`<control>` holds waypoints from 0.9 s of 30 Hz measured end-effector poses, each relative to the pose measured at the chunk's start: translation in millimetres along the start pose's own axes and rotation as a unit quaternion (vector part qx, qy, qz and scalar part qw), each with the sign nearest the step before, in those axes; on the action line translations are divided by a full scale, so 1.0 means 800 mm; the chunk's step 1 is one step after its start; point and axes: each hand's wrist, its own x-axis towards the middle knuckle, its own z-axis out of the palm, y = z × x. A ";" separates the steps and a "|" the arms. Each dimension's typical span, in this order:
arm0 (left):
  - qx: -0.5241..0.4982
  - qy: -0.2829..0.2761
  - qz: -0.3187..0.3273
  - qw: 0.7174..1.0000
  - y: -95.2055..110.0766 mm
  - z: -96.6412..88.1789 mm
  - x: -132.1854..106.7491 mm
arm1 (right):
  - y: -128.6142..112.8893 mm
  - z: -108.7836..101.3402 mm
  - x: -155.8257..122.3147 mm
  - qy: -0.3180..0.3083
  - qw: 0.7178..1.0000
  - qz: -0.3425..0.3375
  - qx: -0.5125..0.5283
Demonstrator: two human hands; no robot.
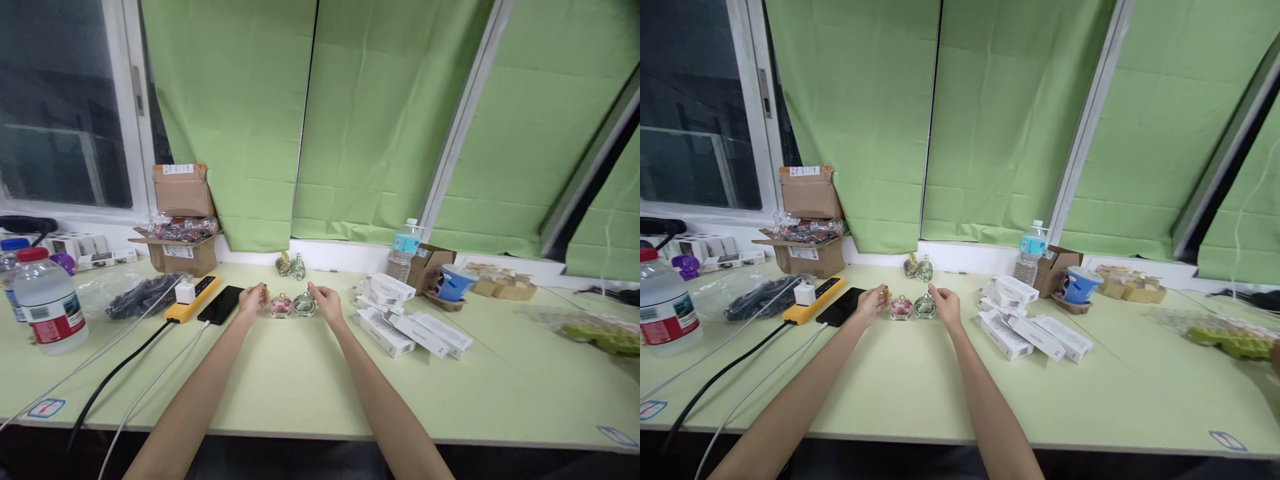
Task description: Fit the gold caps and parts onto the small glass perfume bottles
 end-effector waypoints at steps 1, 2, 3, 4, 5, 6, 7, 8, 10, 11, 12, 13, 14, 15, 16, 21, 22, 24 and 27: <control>0.007 0.002 0.001 1.000 -0.001 -0.001 0.001 | 0.006 0.000 0.002 0.001 1.000 0.021 -0.004; 0.014 0.003 0.003 1.000 -0.002 -0.002 0.001 | 0.011 0.000 0.003 0.002 0.999 0.042 -0.012; 0.022 0.004 0.006 1.000 -0.003 -0.002 0.002 | 0.017 0.000 0.005 0.001 0.998 0.058 -0.020; 0.031 0.004 0.010 0.999 -0.005 -0.003 0.002 | 0.022 0.000 0.006 0.000 0.997 0.068 -0.028; 0.040 0.005 0.014 0.999 -0.006 -0.003 0.003 | 0.027 0.000 0.006 -0.002 0.997 0.073 -0.034; 0.050 0.005 0.020 0.999 -0.008 -0.004 0.005 | 0.031 -0.001 0.007 -0.003 0.996 0.074 -0.041; 0.059 0.006 0.027 0.998 -0.009 -0.004 0.006 | 0.034 -0.001 0.007 -0.002 0.996 0.074 -0.047; 0.070 0.006 0.033 0.997 -0.011 -0.005 0.008 | 0.037 -0.001 0.007 0.000 0.996 0.073 -0.052; 0.095 0.004 0.046 0.994 -0.014 -0.008 0.011 | 0.040 -0.001 0.006 0.004 0.995 0.075 -0.067; 0.110 0.001 0.050 0.993 -0.016 -0.009 0.013 | 0.041 -0.001 0.006 0.007 0.994 0.075 -0.076; 0.126 -0.002 0.055 0.991 -0.017 -0.012 0.014 | 0.042 -0.001 0.006 0.010 0.994 0.074 -0.084; 0.143 -0.005 0.059 0.988 -0.017 -0.014 0.016 | 0.043 -0.001 0.006 0.013 0.993 0.071 -0.091; 0.160 -0.006 0.063 0.985 -0.018 -0.016 0.016 | 0.043 -0.001 0.006 0.015 0.993 0.068 -0.097; 0.176 -0.007 0.069 0.982 -0.018 -0.018 0.017 | 0.043 0.000 0.006 0.016 0.993 0.064 -0.101; 0.191 -0.007 0.075 0.979 -0.017 -0.020 0.017 | 0.044 0.000 0.006 0.015 0.993 0.059 -0.103; 0.241 -0.025 0.107 0.964 -0.014 -0.023 0.015 | 0.046 0.000 0.007 0.002 0.995 0.047 -0.083; 0.246 -0.033 0.111 0.962 -0.013 -0.022 0.014 | 0.046 0.000 0.007 -0.003 0.996 0.047 -0.074; 0.254 -0.048 0.119 0.959 -0.011 -0.021 0.013 | 0.048 0.000 0.008 -0.015 0.997 0.048 -0.052; 0.261 -0.069 0.128 0.954 -0.008 -0.021 0.011 | 0.050 0.002 0.010 -0.036 0.998 0.054 -0.011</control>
